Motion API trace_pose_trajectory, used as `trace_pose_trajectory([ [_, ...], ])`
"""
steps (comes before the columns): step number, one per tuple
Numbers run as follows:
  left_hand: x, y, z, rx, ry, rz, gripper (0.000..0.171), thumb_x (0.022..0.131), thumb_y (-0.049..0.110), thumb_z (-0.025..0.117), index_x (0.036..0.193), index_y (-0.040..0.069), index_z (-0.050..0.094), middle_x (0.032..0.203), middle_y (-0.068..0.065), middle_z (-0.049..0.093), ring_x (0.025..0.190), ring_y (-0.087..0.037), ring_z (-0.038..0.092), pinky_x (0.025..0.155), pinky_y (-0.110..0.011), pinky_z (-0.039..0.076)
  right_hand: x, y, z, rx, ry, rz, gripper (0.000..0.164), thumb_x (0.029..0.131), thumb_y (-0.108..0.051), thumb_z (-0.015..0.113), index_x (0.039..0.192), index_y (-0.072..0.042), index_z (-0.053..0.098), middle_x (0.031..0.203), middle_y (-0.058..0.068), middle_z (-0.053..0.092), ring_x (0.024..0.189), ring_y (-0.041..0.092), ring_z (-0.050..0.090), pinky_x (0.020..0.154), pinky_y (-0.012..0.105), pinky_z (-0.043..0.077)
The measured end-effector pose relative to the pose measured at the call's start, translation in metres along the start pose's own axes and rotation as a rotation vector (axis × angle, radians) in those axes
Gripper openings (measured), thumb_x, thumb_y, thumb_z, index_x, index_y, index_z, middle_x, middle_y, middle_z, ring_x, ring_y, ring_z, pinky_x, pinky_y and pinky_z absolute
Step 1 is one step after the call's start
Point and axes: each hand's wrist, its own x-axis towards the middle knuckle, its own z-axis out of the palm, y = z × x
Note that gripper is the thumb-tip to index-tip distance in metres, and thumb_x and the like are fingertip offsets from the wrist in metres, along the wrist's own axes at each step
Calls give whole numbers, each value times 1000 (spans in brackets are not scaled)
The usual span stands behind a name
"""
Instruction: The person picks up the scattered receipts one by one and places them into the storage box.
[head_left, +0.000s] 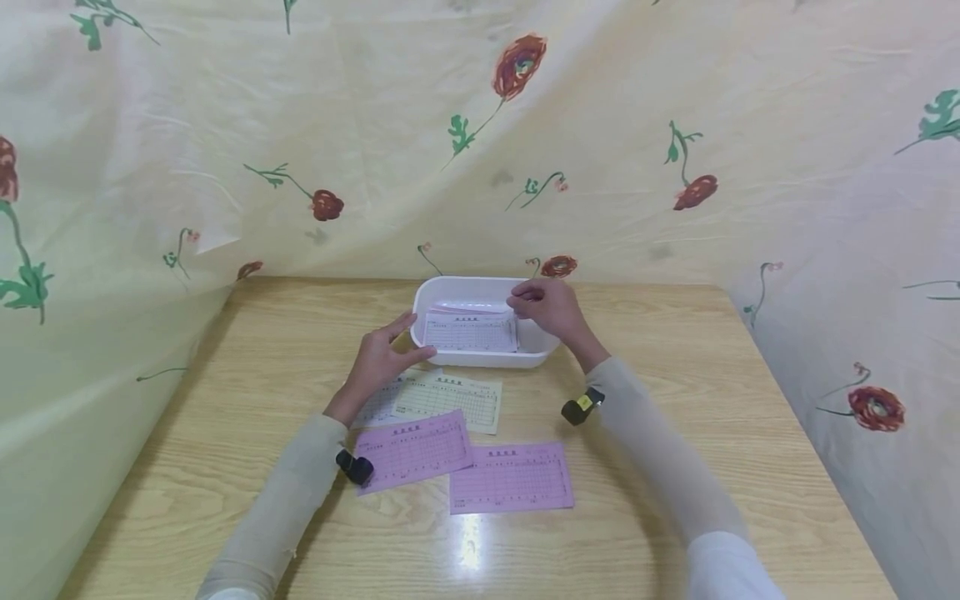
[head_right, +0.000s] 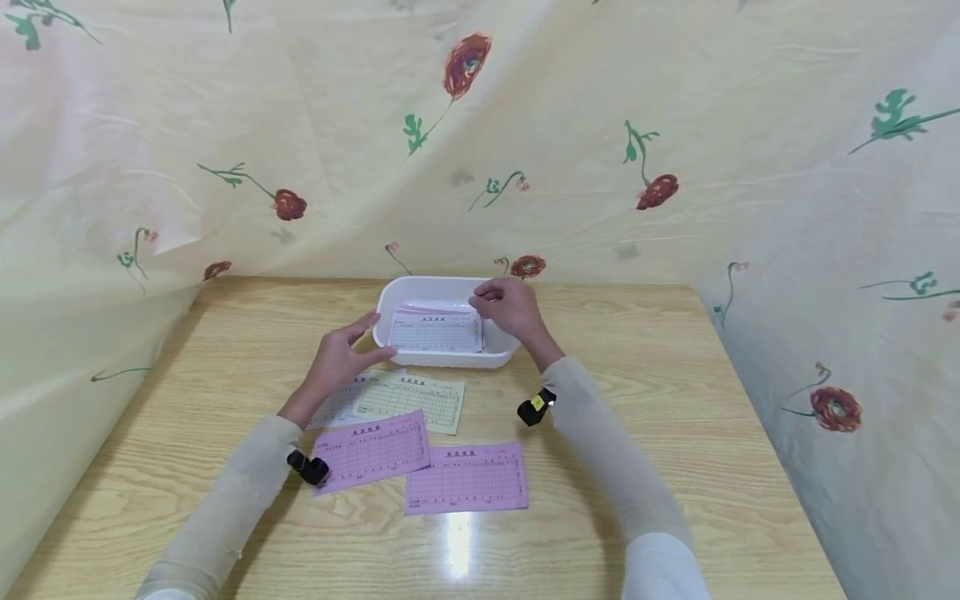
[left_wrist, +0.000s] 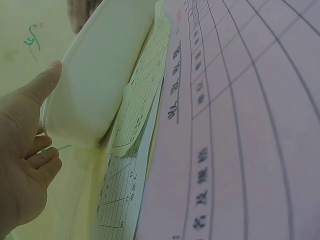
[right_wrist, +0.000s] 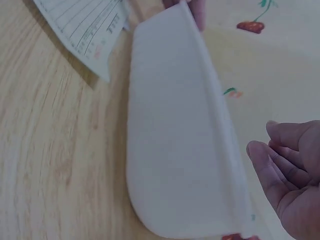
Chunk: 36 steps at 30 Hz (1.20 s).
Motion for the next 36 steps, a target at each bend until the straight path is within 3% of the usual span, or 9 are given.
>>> trace_pose_trajectory([
  [7,0,2,-1,8,0,-9,92,80,51,85,152,9,47,162,-9,38,152,-30,31,124,-50,28,-26,-16,-16,72,11,-29,24,96,-19,74,111,0,72,101,16,77,82,25,76,81,45,64],
  [17,-1,4,0,17,0,-21,94,79,56,84,153,11,46,162,-9,38,152,-30,30,124,-51,27,-78,-19,-24,47,36,-72,23,94,-23,77,108,-4,74,93,10,77,78,19,72,64,24,58],
  [25,0,4,1,16,0,-15,91,81,50,84,152,9,46,162,-12,37,152,-32,30,124,-52,28,-117,-10,-23,78,0,-8,29,95,-27,76,113,-5,74,94,6,77,82,25,74,67,27,60],
  [36,0,5,1,23,-2,-20,93,81,54,82,153,10,45,163,-11,36,152,-30,30,124,-51,28,-160,16,-17,28,-41,78,38,94,-32,76,117,-3,73,102,6,77,84,15,72,70,28,60],
])
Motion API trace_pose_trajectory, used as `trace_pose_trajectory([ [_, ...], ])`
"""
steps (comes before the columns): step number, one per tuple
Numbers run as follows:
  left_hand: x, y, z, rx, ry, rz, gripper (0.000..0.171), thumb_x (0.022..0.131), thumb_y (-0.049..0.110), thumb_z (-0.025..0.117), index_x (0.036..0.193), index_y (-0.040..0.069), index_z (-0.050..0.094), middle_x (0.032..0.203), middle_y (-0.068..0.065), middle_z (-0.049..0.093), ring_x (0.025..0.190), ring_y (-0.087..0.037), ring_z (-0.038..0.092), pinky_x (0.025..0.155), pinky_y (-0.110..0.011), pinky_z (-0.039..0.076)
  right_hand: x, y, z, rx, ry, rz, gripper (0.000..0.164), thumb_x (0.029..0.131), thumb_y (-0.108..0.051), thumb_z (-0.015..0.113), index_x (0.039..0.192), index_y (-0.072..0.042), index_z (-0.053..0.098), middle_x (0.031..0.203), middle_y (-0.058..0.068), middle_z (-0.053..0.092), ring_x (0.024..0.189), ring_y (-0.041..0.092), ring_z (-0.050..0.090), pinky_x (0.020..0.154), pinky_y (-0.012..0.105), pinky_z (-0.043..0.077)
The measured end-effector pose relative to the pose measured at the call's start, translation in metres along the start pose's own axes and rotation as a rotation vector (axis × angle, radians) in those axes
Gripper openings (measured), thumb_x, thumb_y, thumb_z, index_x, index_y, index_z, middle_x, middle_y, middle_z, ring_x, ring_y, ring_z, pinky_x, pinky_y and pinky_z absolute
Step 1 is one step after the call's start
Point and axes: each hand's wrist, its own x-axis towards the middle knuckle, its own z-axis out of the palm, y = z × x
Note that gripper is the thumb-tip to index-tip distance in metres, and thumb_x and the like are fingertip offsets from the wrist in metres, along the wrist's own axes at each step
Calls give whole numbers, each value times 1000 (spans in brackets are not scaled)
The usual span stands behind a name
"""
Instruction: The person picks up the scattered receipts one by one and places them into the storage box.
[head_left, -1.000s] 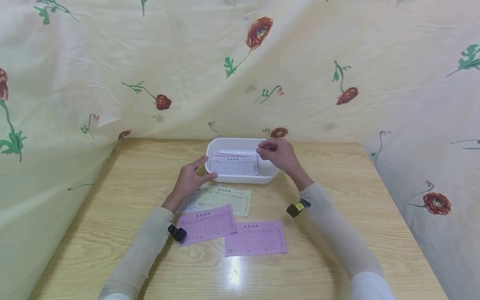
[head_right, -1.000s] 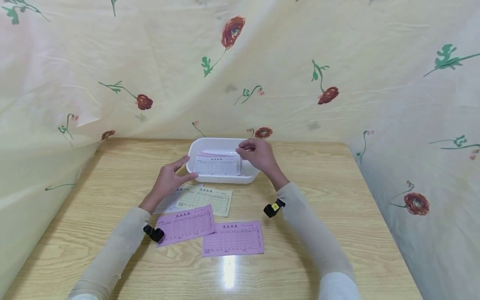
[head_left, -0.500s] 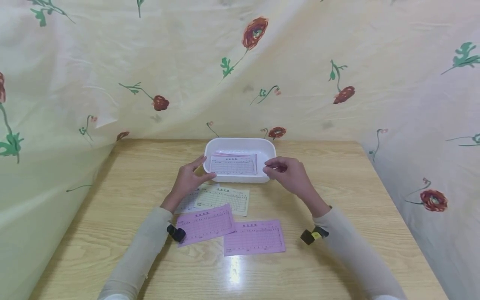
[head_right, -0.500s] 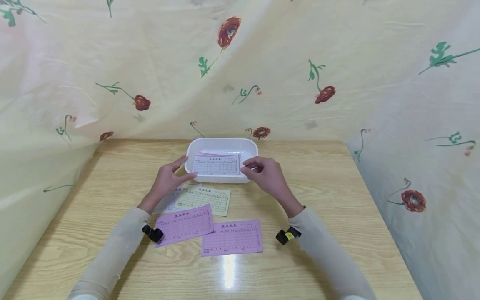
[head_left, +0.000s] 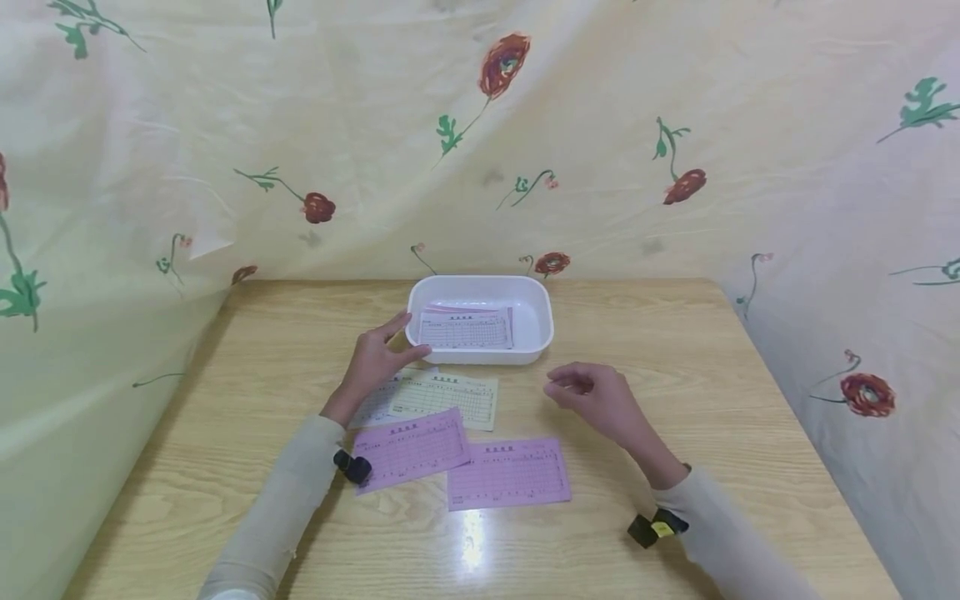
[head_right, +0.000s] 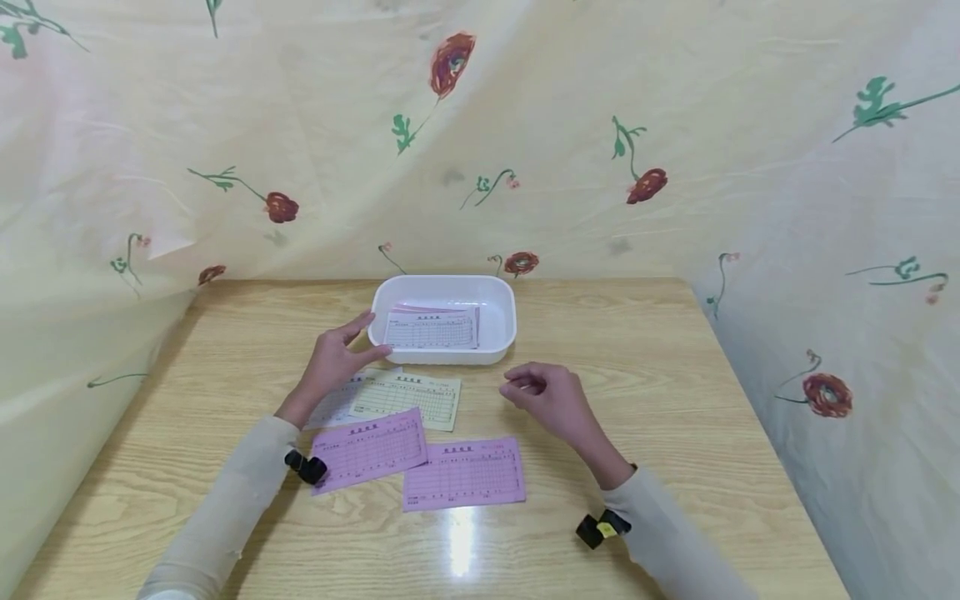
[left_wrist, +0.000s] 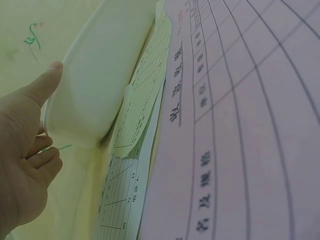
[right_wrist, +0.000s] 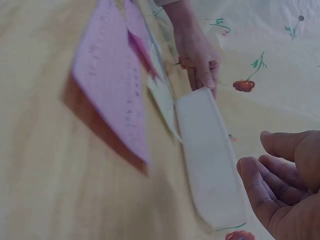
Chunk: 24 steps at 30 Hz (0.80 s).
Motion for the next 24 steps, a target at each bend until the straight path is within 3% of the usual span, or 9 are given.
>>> trace_pose_trajectory([
  [8,1,-1,1,0,-1,-9,93,80,55,82,154,12,45,164,-9,36,153,-29,29,124,-51,28,-21,15,5,-66,-1,7,28,93,-22,77,114,-4,75,102,4,78,87,14,72,73,24,60],
  [14,0,-1,1,1,-4,-7,93,80,53,83,154,12,44,164,-9,35,153,-30,28,125,-51,26,-31,19,8,-75,-28,66,26,91,-19,78,113,-6,76,99,4,78,84,13,71,71,25,59],
  [24,1,-2,1,4,0,-21,93,81,55,82,154,13,44,164,-7,35,153,-29,28,125,-50,26,-41,28,14,-104,-68,122,36,83,-22,85,114,-7,75,103,5,77,82,14,70,74,33,60],
])
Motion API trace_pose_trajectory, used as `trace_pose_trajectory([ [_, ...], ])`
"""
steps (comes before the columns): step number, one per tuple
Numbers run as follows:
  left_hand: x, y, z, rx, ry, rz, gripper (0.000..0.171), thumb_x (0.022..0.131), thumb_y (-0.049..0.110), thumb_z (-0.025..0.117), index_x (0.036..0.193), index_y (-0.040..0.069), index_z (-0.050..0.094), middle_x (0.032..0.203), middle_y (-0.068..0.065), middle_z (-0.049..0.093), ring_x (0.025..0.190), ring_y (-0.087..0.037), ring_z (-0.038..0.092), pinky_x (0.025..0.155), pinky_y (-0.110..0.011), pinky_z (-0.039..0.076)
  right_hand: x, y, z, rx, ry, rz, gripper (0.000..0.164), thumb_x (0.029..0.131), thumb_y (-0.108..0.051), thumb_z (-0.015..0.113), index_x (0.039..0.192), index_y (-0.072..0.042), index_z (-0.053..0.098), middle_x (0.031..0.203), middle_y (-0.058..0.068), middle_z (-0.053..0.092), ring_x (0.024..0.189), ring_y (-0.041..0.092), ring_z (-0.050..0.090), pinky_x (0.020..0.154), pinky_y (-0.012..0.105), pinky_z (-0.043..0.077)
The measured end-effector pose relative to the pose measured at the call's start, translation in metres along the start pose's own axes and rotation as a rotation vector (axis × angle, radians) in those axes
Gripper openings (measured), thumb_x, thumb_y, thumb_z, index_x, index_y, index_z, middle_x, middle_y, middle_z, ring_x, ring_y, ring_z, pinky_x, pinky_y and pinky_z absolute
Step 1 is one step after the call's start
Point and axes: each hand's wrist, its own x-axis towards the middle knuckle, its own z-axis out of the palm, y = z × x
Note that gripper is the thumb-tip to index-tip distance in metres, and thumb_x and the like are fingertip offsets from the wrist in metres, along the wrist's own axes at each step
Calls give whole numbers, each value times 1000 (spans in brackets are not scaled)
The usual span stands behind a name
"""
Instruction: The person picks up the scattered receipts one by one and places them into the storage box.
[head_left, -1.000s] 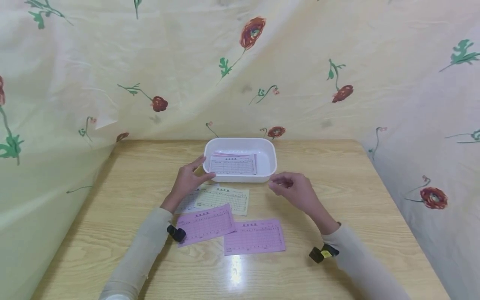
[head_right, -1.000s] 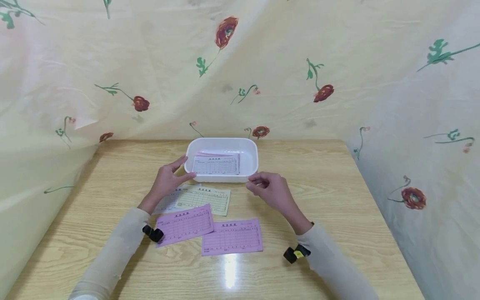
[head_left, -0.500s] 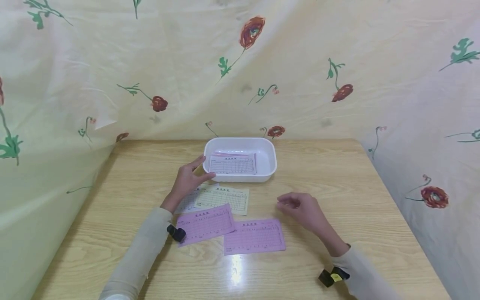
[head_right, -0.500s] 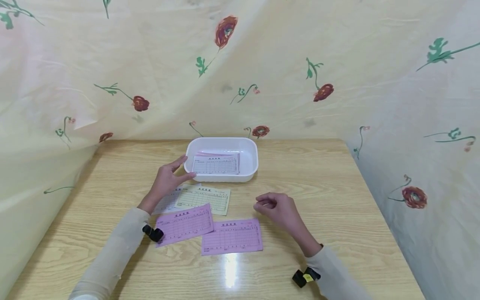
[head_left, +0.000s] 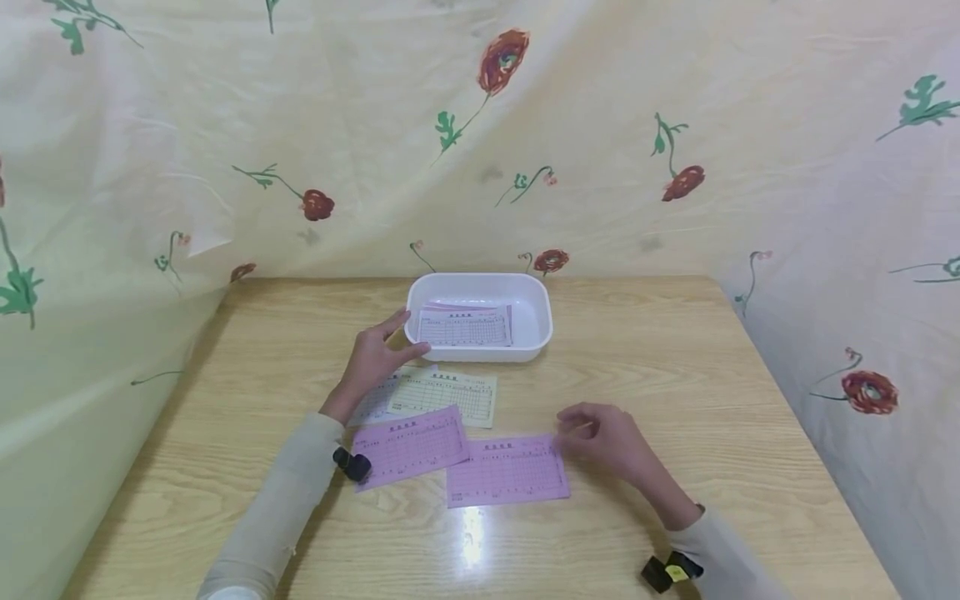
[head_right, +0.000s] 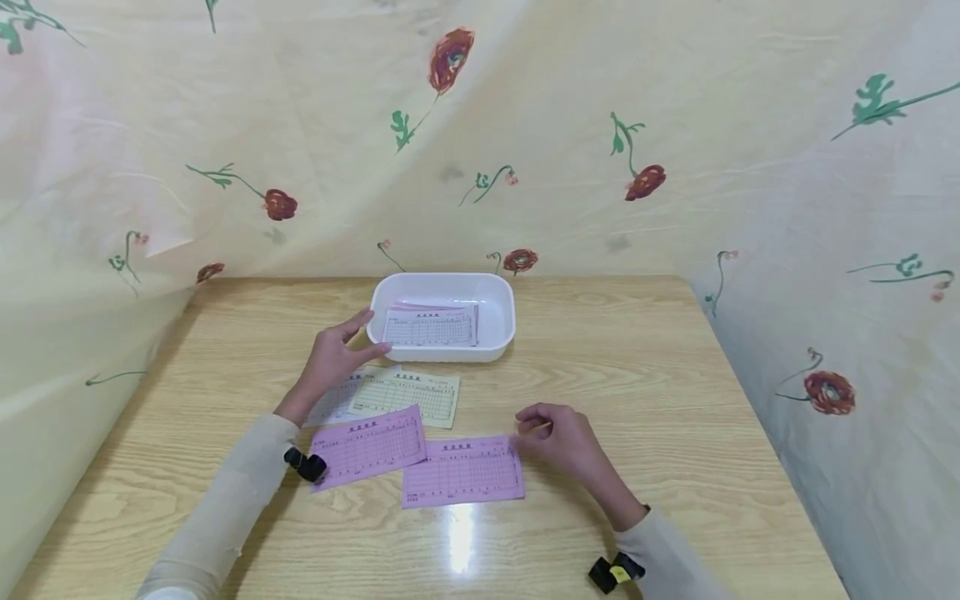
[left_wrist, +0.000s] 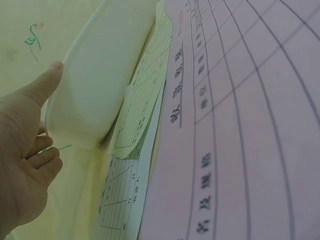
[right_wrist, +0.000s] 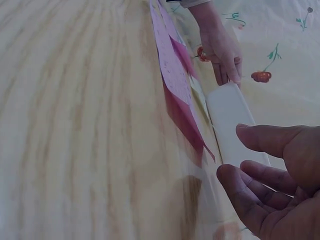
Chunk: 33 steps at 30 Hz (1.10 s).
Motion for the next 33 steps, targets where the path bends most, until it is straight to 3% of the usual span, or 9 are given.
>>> trace_pose_trajectory([
  [13,1,-1,0,3,-1,-4,96,79,58,83,154,13,44,164,-8,35,153,-30,29,124,-51,26,-4,2,8,2,-10,29,38,82,-24,87,114,-8,74,102,2,77,83,14,69,76,33,60],
  [33,0,-1,0,7,-12,-24,97,78,60,81,155,15,43,165,-5,34,153,-28,27,124,-49,27,-1,-1,19,-67,-14,2,37,76,-15,90,109,-5,76,85,-2,69,75,12,61,65,25,53],
])
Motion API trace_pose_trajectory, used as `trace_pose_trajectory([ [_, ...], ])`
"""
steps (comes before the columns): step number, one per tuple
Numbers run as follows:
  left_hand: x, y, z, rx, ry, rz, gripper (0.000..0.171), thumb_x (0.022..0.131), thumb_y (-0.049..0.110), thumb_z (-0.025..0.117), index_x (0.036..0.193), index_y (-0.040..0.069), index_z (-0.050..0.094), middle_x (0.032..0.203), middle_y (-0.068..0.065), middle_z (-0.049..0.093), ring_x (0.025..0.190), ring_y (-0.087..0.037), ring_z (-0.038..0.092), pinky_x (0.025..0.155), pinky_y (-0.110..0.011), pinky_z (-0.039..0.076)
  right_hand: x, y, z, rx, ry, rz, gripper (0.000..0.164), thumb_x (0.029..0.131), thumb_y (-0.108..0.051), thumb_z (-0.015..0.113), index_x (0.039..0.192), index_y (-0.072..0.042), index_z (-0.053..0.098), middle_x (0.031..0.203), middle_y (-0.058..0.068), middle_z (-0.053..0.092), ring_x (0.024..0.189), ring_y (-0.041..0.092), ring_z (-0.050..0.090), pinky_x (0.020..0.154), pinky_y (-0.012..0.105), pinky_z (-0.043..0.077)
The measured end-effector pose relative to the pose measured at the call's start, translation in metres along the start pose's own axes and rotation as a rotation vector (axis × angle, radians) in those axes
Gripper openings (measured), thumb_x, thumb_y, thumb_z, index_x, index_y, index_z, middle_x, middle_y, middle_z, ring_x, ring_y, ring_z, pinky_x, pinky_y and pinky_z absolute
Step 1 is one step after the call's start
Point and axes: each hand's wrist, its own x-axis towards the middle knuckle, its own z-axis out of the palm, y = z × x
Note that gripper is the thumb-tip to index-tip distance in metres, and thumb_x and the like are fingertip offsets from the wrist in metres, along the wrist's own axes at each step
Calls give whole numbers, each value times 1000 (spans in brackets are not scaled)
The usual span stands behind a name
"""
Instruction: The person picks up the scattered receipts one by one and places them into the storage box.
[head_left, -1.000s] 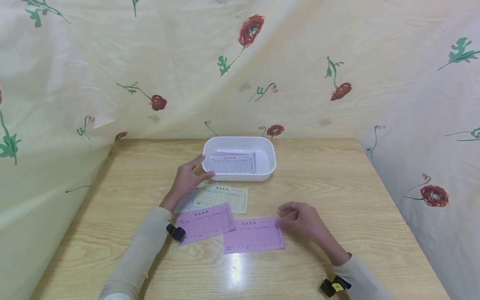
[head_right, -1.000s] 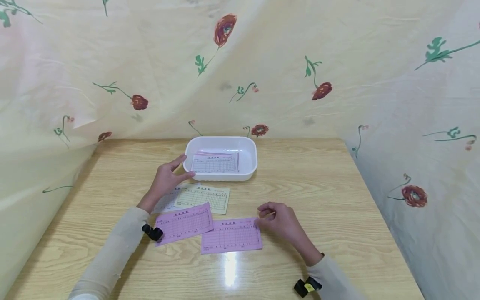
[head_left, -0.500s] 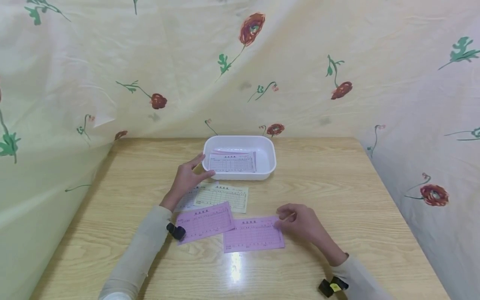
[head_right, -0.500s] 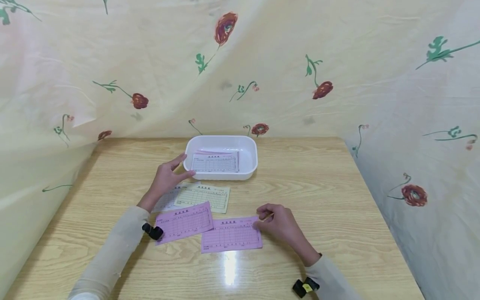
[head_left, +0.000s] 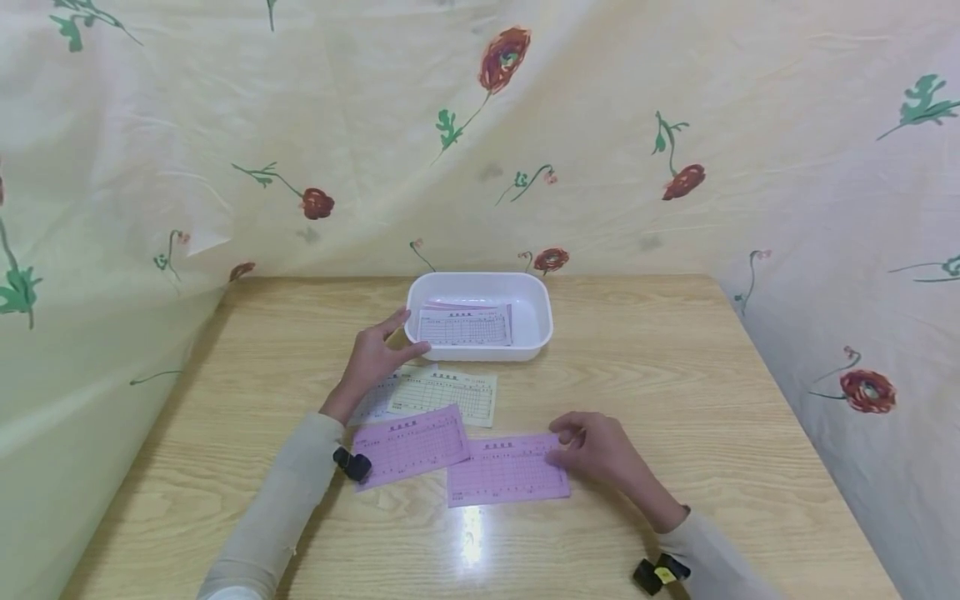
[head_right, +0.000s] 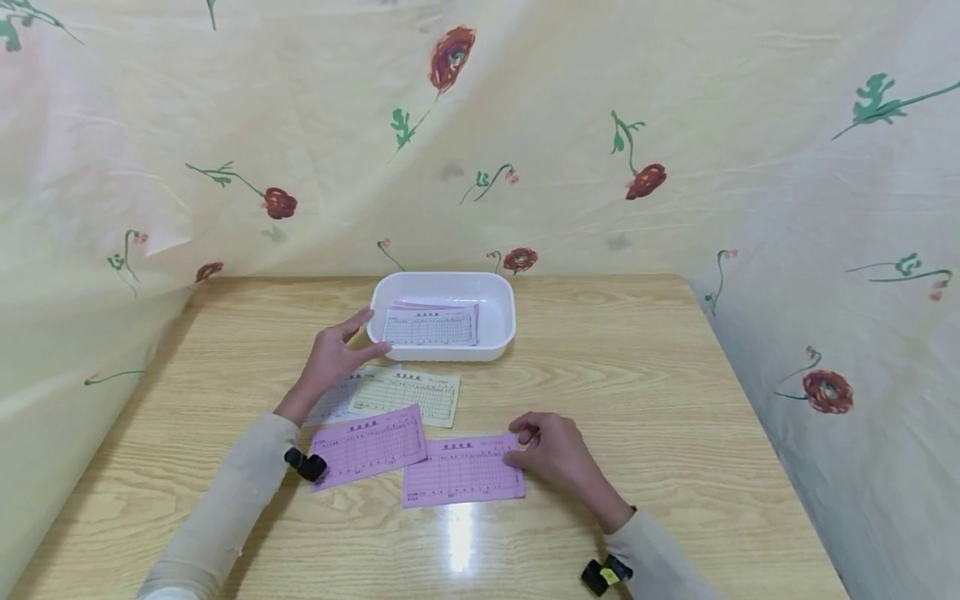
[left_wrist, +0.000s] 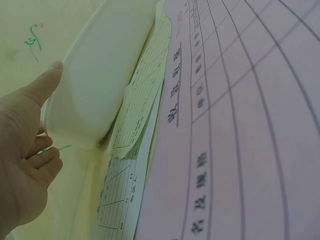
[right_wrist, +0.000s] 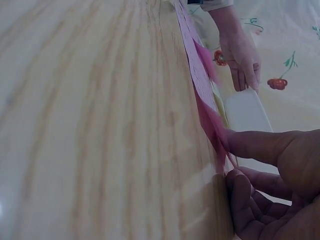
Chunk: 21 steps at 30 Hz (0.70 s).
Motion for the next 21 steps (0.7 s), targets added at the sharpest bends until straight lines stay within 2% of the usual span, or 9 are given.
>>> trace_pose_trajectory([
  [10,1,-1,0,23,3,14,97,79,59,81,155,14,43,164,-6,35,153,-31,28,124,-51,27,0,2,1,-34,4,-6,26,78,-12,88,102,-9,78,86,-3,70,75,11,61,67,26,53],
  [17,1,-2,1,23,7,20,97,79,60,81,155,14,43,164,-7,35,153,-32,28,124,-52,27,-3,2,1,7,21,38,33,79,-18,88,109,-9,75,90,-2,70,78,12,63,69,29,55],
  [21,1,0,0,14,6,13,97,78,59,82,155,15,43,164,-6,35,153,-31,28,124,-52,27,-4,0,1,10,35,33,38,77,-20,90,111,-10,75,98,1,71,79,12,63,68,27,55],
])
